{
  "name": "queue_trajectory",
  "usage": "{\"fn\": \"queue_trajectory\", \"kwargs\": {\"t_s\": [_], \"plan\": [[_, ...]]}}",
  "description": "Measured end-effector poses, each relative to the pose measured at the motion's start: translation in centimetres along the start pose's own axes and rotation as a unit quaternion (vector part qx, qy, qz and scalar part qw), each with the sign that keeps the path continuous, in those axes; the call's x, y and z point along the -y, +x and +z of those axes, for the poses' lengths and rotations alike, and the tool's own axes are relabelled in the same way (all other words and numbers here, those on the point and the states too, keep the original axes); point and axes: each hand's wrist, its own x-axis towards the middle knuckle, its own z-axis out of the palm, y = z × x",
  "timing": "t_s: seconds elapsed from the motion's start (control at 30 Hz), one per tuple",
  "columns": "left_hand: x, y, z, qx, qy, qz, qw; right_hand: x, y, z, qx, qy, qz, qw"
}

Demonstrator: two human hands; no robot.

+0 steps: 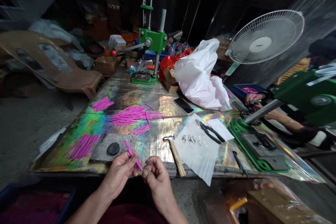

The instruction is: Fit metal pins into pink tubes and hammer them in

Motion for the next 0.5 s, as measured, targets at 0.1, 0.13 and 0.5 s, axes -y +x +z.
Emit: {"fn": "queue_trajectory", "kwargs": {"t_s": [0.1, 0.13, 0.5], "plan": [[0.3, 0.0, -0.1, -0.001, 0.015, 0.010, 1.000, -0.1, 0.0, 0.0, -0.012, -0.002, -0.001, 1.000], [0.4, 0.0, -0.1, -0.002, 0.024, 0.018, 1.000, -0.2, 0.0, 0.0, -0.017, 0.001, -0.002, 1.000], [0.3, 0.0, 0.2, -0.040, 0.020, 0.025, 0.999, -1.1, 0.3, -0.3, -0.027, 0.033, 0.016, 0.999]]}}
